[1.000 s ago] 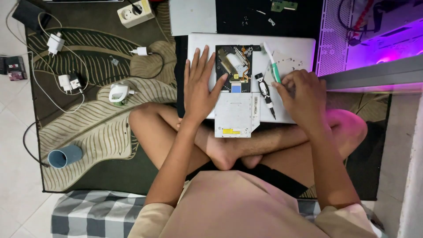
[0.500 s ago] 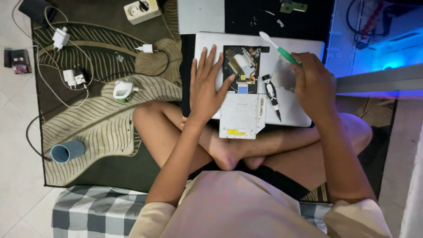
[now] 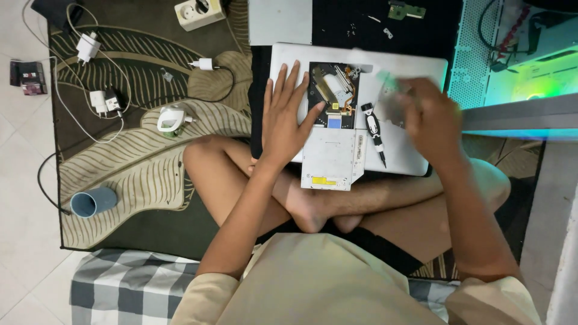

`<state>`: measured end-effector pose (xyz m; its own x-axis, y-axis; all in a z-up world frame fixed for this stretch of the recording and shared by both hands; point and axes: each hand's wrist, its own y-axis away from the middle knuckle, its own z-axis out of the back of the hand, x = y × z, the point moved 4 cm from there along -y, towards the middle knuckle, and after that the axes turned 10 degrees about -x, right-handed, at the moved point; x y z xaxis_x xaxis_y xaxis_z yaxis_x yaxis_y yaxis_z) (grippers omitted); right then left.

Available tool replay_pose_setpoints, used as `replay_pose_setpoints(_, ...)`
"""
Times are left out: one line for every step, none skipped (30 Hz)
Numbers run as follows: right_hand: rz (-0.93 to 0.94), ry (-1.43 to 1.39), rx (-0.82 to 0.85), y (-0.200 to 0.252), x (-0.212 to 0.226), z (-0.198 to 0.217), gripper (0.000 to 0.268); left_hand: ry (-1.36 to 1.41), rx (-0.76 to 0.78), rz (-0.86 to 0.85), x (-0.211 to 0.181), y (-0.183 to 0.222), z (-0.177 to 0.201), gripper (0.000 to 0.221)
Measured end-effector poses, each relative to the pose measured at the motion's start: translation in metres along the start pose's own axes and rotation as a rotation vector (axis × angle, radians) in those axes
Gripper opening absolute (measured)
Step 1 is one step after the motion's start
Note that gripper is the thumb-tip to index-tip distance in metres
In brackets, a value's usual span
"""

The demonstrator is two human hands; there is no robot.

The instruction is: Disassembling, cleaning, and reassembling a laptop CD drive using a screwdriver and a brush.

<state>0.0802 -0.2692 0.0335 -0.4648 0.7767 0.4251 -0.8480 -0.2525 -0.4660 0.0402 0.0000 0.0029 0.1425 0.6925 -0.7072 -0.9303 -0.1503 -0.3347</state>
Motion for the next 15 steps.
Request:
replay_pose_setpoints(0.003, 0.016, 0.06, 0.0, 0.004, -0.004, 0.019, -0.009, 0.003, -0.007, 0.0, 0.0, 0.0, 0.055)
replay_pose_setpoints(0.007, 0.031, 0.12, 0.001, 0.009, -0.007, 0.02, -0.019, 0.005, -0.015, 0.001, 0.0, -0.001, 0.055)
replay_pose_setpoints(0.009, 0.032, 0.118, 0.0, 0.007, -0.007, 0.02, -0.018, 0.003, -0.017, 0.0, 0.0, -0.001, 0.055)
replay_pose_setpoints(0.024, 0.055, 0.086, -0.001, 0.006, -0.007, 0.019, -0.016, 0.001, -0.015, 0.0, -0.001, -0.001, 0.055)
replay_pose_setpoints(0.04, 0.076, 0.056, -0.002, 0.005, -0.007, 0.018, -0.016, 0.0, -0.012, 0.001, 0.0, 0.0, 0.055)
replay_pose_setpoints(0.04, 0.074, 0.056, -0.002, 0.011, -0.008, 0.018, -0.017, -0.001, -0.011, 0.001, 0.0, 0.0, 0.055)
replay_pose_setpoints(0.017, 0.007, 0.116, -0.001, 0.016, -0.01, 0.019, -0.019, -0.003, -0.015, 0.001, 0.0, 0.0, 0.055)
replay_pose_setpoints(-0.007, -0.06, 0.176, 0.001, 0.021, -0.012, 0.02, -0.021, -0.005, -0.019, 0.001, 0.0, -0.001, 0.055)
replay_pose_setpoints(-0.007, -0.059, 0.177, 0.001, 0.016, -0.012, 0.02, -0.02, -0.006, -0.018, 0.0, -0.001, 0.0, 0.055)
replay_pose_setpoints(0.022, 0.037, 0.12, 0.0, 0.012, -0.01, 0.019, -0.019, -0.003, -0.013, 0.0, -0.001, 0.001, 0.055)
replay_pose_setpoints(0.05, 0.132, 0.064, -0.001, 0.008, -0.008, 0.019, -0.017, 0.001, -0.007, -0.001, -0.001, 0.001, 0.055)
replay_pose_setpoints(0.051, 0.132, 0.065, -0.002, 0.014, -0.008, 0.019, -0.017, 0.0, -0.006, -0.001, -0.001, 0.001, 0.055)
replay_pose_setpoints(-0.008, -0.014, 0.118, -0.002, 0.02, -0.01, 0.018, -0.013, 0.001, -0.006, -0.001, -0.001, 0.001, 0.054)
replay_pose_setpoints(-0.066, -0.161, 0.17, -0.003, 0.026, -0.012, 0.016, -0.01, 0.001, -0.007, -0.001, -0.001, 0.0, 0.054)
replay_pose_setpoints(-0.066, -0.16, 0.17, -0.004, 0.023, -0.012, 0.016, -0.009, 0.002, -0.007, -0.001, -0.001, 0.0, 0.054)
